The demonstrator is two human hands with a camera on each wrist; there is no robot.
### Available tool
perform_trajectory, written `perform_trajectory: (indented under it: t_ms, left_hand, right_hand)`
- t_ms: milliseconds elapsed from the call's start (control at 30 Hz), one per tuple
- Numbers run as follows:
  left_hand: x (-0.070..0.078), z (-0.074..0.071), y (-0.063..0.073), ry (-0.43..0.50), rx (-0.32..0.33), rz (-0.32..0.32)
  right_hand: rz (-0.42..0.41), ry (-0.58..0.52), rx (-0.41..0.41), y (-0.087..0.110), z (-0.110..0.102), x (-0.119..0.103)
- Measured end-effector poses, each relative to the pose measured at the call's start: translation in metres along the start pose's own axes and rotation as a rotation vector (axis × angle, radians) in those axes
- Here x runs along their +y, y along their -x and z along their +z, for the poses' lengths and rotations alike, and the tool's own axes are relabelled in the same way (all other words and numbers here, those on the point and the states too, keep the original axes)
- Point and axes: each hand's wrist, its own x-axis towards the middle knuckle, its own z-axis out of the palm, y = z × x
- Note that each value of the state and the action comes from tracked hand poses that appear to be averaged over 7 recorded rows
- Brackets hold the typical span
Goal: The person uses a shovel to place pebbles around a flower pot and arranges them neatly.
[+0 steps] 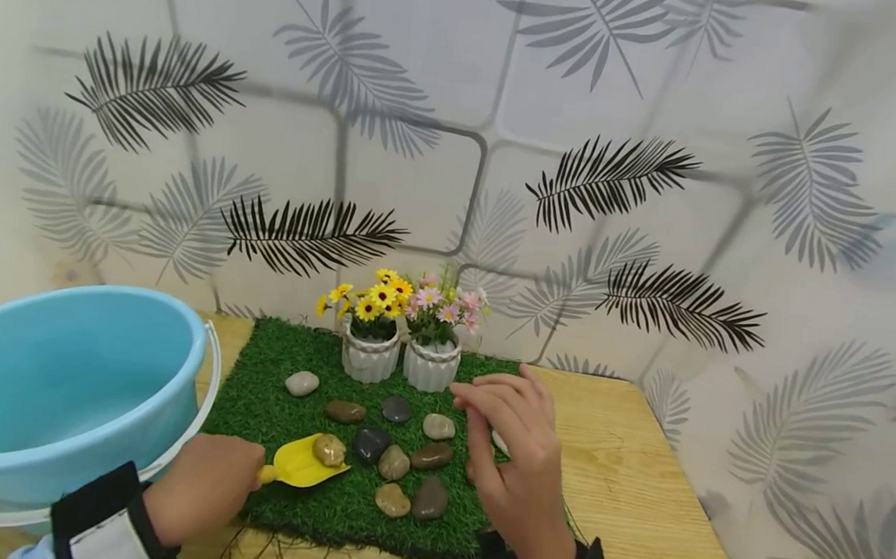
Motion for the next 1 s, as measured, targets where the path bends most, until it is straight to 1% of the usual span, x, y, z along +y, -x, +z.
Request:
perform_trajectory:
  t_ms: [133, 167, 233, 333, 400, 500, 633, 667, 733, 800, 900, 933, 1000]
  left_hand:
    - [-0.001, -0.012, -0.002, -0.121, 0.093, 0.048]
    - [-0.002, -0.015, -0.001, -0.140, 0.103, 0.053]
    - [-0.002, -0.019, 0.003, -0.151, 0.116, 0.055]
    - [-0.004, -0.021, 0.013, -0.115, 0.113, 0.041]
    - [-0.007, -0.022, 0.020, -0.075, 0.092, 0.024]
    - [-0.012, -0.024, 0.027, 0.021, 0.010, -0.021]
    - [-0.018, -0.032, 0.028, 0.175, -0.120, -0.091]
    - [-0.020, -0.034, 0.028, 0.202, -0.142, -0.105]
    - [-0.023, -0.040, 0.029, 0.231, -0.176, -0.131]
    - [-0.030, -0.047, 0.034, 0.245, -0.191, -0.156]
    - [-0.046, -0.063, 0.047, 0.248, -0.153, -0.180]
    - [-0.055, -0.068, 0.051, 0.250, -0.112, -0.171]
    - [-0.078, -0.078, 0.058, 0.237, -0.024, -0.160]
  right_hand:
    - [0.003, 0.000, 0.005, 0.000, -0.001, 0.000]
    - [0.007, 0.002, 0.005, 0.001, -0.001, 0.000]
    - [0.016, 0.008, 0.006, 0.002, -0.003, -0.001]
    - [0.020, 0.013, 0.008, 0.002, -0.005, -0.002]
    - [0.016, 0.011, 0.011, 0.002, -0.005, -0.002]
    - [0.008, 0.011, 0.012, 0.001, -0.005, -0.002]
    - [0.003, 0.017, 0.012, 0.001, -0.006, -0.001]
    - [0.002, 0.018, 0.010, 0.001, -0.006, -0.001]
    - [-0.003, 0.016, 0.003, 0.002, -0.005, 0.000]
    - [-0.003, 0.010, -0.010, 0.003, -0.003, -0.001]
    - [0.011, -0.008, -0.043, 0.005, 0.003, -0.002]
    - [0.019, -0.015, -0.059, 0.006, 0.006, -0.003]
    - [0.034, -0.027, -0.095, 0.007, 0.014, -0.005]
